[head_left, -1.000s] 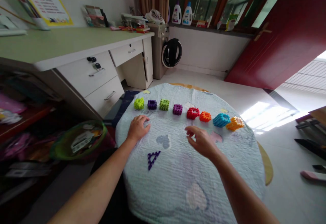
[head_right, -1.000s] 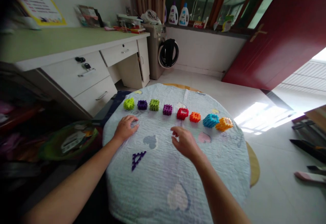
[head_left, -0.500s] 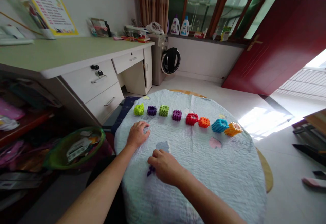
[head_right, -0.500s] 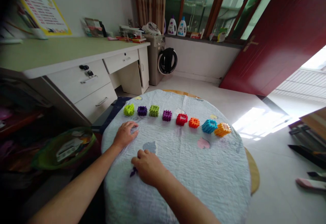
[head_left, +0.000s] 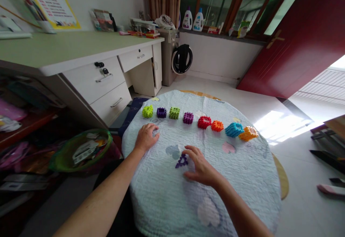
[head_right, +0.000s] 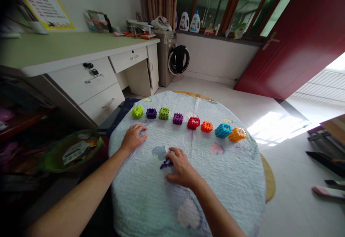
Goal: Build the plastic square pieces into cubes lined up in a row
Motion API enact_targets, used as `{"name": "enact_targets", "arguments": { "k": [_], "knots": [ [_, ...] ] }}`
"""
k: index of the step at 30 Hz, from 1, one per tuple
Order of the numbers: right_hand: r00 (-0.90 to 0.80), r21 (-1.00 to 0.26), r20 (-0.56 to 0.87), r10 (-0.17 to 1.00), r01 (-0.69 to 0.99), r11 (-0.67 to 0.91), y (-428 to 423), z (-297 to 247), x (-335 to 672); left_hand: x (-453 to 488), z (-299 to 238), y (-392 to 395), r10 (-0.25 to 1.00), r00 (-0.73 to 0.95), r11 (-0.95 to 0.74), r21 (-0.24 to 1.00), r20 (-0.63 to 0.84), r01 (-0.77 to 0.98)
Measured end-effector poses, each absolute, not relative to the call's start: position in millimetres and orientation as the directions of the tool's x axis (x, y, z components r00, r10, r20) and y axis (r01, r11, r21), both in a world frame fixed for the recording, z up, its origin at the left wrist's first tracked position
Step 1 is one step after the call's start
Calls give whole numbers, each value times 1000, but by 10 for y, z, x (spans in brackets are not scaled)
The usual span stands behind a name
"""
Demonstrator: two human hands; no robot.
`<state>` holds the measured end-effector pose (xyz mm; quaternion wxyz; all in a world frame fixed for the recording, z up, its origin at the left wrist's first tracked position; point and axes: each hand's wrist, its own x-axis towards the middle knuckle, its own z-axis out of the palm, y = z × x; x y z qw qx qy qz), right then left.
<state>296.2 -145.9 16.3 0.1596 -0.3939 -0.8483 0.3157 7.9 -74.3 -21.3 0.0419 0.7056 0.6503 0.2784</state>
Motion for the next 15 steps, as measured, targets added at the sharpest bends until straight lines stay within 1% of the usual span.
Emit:
{"name": "enact_targets", "arguments": {
  "k": [3, 6, 8, 11, 13, 15],
  "knots": [
    [-570, -672, 35, 821, 595, 441, -1438, 257, 3118, 79, -212, -741, 942, -2, -149, 422, 336, 895],
    [-538, -632, 37, 842, 640, 437, -1381, 310, 3114, 80, -209, -741, 943, 2, -150, 420, 332, 895],
    [-587, -586, -3, 810, 657, 474, -1350, 337, 3033, 80, -207, -742, 945, 2, -148, 420, 328, 895],
    [-665, -503, -106, 739, 677, 537, -1315, 377, 2882, 78, -206, -747, 946, -1, -143, 420, 324, 896],
    [-688, -461, -164, 707, 687, 562, -1289, 398, 2808, 78, -205, -751, 947, -4, -141, 425, 322, 894],
    [-698, -436, -190, 691, 690, 577, -1247, 415, 2757, 81, -203, -755, 947, -10, -137, 434, 320, 891]
  ]
}}
